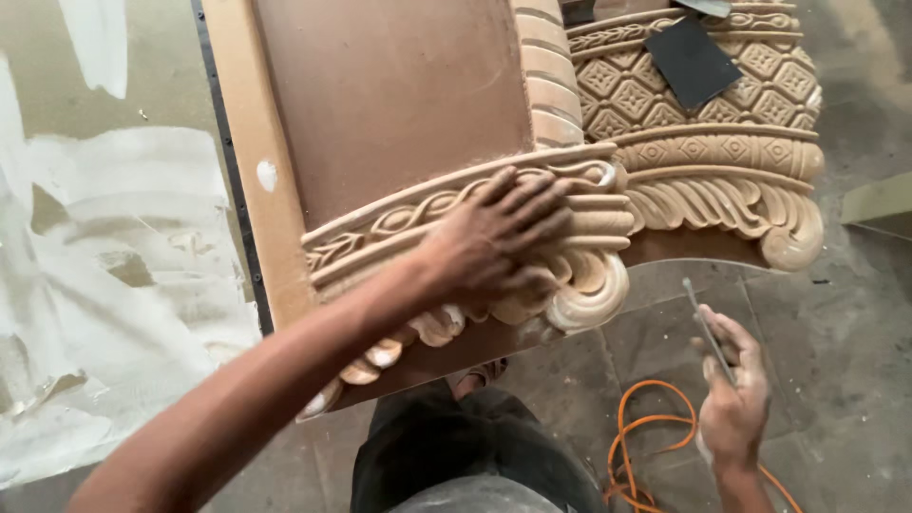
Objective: The person sands the intricate carvings of a large wooden furniture piece using pieces of sandpaper and a small tool to reach into crevices.
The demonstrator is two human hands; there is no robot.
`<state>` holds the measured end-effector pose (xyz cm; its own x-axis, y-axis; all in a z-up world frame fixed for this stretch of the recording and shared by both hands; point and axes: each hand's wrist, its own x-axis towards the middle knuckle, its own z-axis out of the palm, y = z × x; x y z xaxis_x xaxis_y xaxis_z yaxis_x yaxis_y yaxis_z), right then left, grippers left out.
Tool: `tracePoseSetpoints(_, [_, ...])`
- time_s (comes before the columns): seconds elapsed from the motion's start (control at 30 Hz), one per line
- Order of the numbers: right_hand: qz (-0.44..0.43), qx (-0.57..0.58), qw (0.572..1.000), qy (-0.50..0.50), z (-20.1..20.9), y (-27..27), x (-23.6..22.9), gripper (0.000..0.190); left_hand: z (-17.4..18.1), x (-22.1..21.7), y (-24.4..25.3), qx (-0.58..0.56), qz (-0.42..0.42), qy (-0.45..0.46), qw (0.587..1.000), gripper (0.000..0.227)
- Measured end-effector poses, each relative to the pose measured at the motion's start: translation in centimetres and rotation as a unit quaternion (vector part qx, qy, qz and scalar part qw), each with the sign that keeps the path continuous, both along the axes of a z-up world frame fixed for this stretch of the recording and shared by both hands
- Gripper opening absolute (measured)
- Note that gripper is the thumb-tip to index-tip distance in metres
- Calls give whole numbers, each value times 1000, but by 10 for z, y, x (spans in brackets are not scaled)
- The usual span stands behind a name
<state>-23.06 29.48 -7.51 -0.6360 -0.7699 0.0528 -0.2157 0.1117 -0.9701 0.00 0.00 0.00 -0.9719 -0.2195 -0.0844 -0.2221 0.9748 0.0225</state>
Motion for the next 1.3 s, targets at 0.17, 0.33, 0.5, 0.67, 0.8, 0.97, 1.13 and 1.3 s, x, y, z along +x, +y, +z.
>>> tracePoseSetpoints(0.17, [-113, -98, 951, -270, -26, -72, -29, 31, -25, -48, 24, 49, -45, 110, 992, 81])
tracePoseSetpoints(0.33, [-110, -197, 923, -311, 11, -148, -64, 31, -34, -80, 16, 47, -69, 112, 990, 78])
tracePoseSetpoints(0.5, [-19, -196, 980, -26, 56, -192, -82, 20, -16, -97, -24, 130, -68, 141, 979, 60])
tracePoseSetpoints(0.67, [16, 150, 980, 133, 44, -199, -90, 24, -16, -94, -62, 158, 174, 263, 936, 62])
tracePoseSetpoints(0.8, [214, 29, 939, 269, 24, -218, -90, 26, -24, -100, -61, 84, 174, 258, 947, 66])
tracePoseSetpoints(0.97, [362, 62, 919, 141, 27, -241, -92, 49, -25, -118, -44, -28, 223, 180, 958, 54])
tracePoseSetpoints(1.13, [444, 5, 879, 173, 37, -249, -103, 38, -16, -134, -42, 15, 271, 176, 946, 60])
tracePoseSetpoints(1.3, [462, -1, 876, 135, 53, -252, -110, 33, -10, -133, -41, 28, 285, 231, 930, 55])
